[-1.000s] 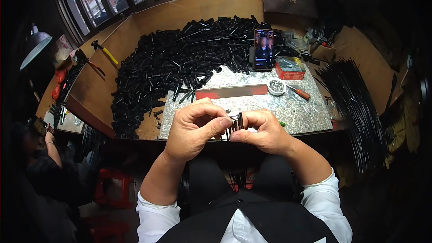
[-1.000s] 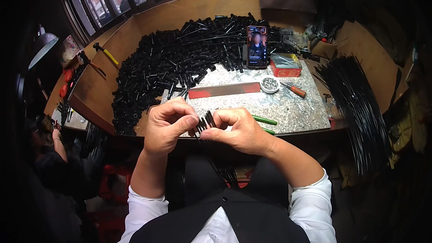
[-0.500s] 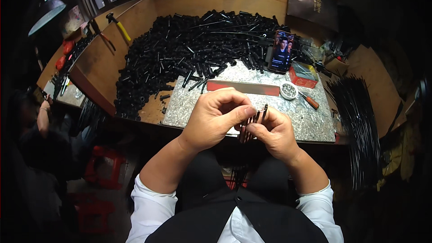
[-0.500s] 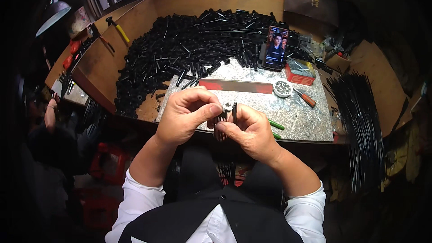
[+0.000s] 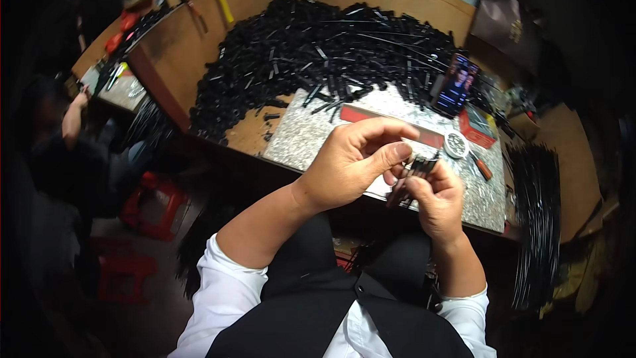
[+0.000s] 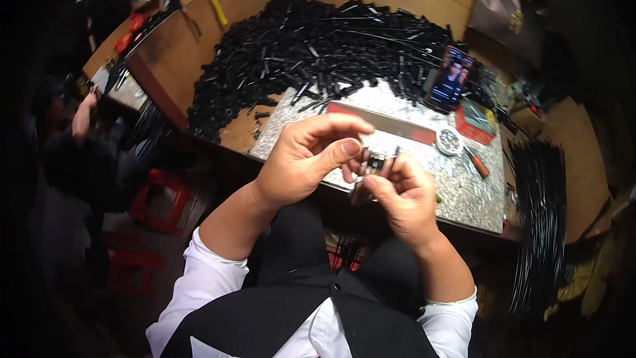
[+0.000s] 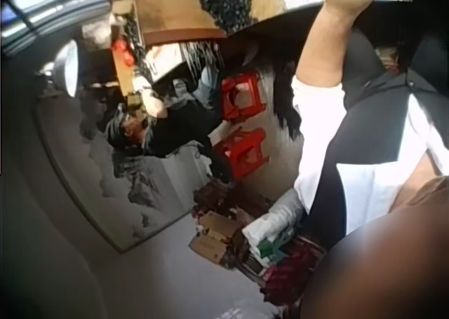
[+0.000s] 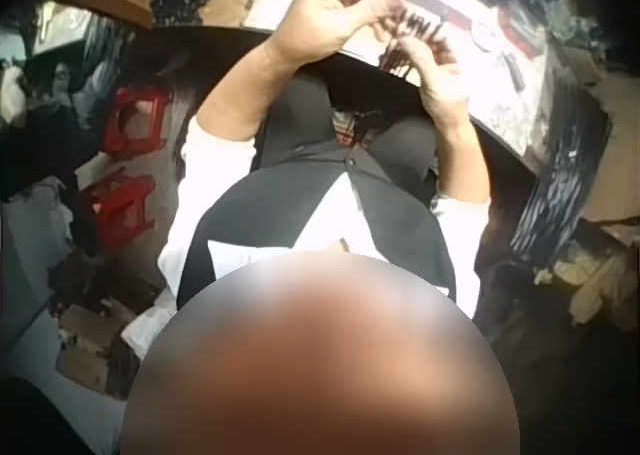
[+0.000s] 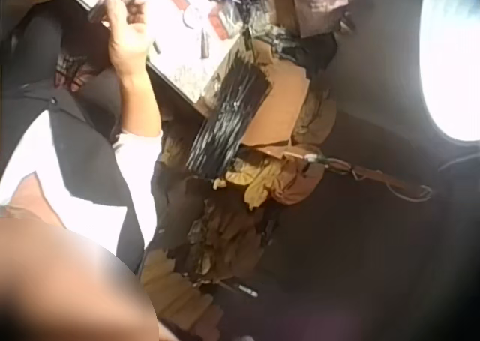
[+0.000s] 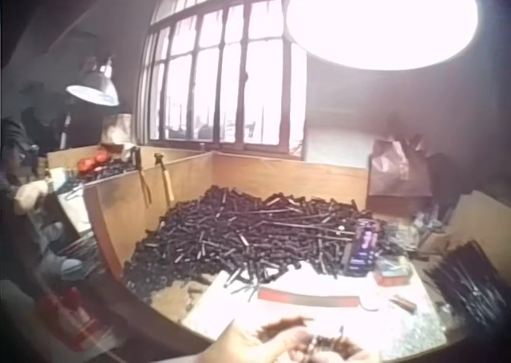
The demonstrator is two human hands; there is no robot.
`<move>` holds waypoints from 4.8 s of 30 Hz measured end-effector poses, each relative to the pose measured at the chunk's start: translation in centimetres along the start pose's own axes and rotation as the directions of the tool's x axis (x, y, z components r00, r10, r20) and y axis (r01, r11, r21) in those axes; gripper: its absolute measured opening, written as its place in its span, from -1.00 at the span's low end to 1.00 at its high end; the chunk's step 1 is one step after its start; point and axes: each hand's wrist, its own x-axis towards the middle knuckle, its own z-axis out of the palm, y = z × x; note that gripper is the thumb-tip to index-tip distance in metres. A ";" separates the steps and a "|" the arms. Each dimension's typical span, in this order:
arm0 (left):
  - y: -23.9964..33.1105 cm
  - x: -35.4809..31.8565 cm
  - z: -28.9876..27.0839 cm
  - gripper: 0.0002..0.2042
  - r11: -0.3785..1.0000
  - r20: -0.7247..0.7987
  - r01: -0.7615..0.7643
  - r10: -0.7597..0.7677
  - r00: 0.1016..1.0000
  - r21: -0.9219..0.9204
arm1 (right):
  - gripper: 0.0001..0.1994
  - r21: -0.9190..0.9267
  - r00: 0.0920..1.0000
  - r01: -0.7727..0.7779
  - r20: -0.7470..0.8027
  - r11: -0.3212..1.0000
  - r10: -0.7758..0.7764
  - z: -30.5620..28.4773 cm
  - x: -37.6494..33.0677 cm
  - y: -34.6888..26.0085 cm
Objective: Assembling the ribs and central hubs of umbrella frames using pliers and wire.
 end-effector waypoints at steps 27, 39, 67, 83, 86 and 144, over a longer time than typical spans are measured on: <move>-9.1 -6.8 -27.5 -0.91 -0.466 -0.360 0.480 0.326 0.874 0.743 | -0.88 -0.073 0.999 0.016 -0.048 0.997 -0.019 -2.4 0.4 0.7; -8.6 -5.8 -25.3 -0.87 -0.497 -0.466 0.485 0.172 0.868 0.720 | -0.88 0.005 0.999 0.003 -0.038 1.000 -0.003 -3.0 -0.3 -0.3; -2.6 1.7 -1.0 -0.74 0.946 -0.055 0.007 -0.026 0.998 -0.325 | -0.87 0.066 0.995 -0.029 0.095 0.997 0.023 -2.0 1.1 0.5; -2.0 1.6 0.0 -0.72 0.986 0.056 -0.024 0.034 0.998 -0.168 | -0.87 0.035 0.995 -0.026 0.096 0.999 0.023 -1.9 1.3 0.4; -1.9 1.5 0.1 -0.73 0.984 0.044 -0.099 0.106 0.993 -0.148 | -0.88 0.058 0.993 -0.050 0.114 0.997 0.043 -1.4 1.2 0.0; 1.1 0.2 1.6 -0.70 0.988 -0.106 0.005 0.011 0.994 0.152 | -0.84 -0.288 0.991 0.113 0.099 0.951 -0.088 -0.7 0.6 -0.5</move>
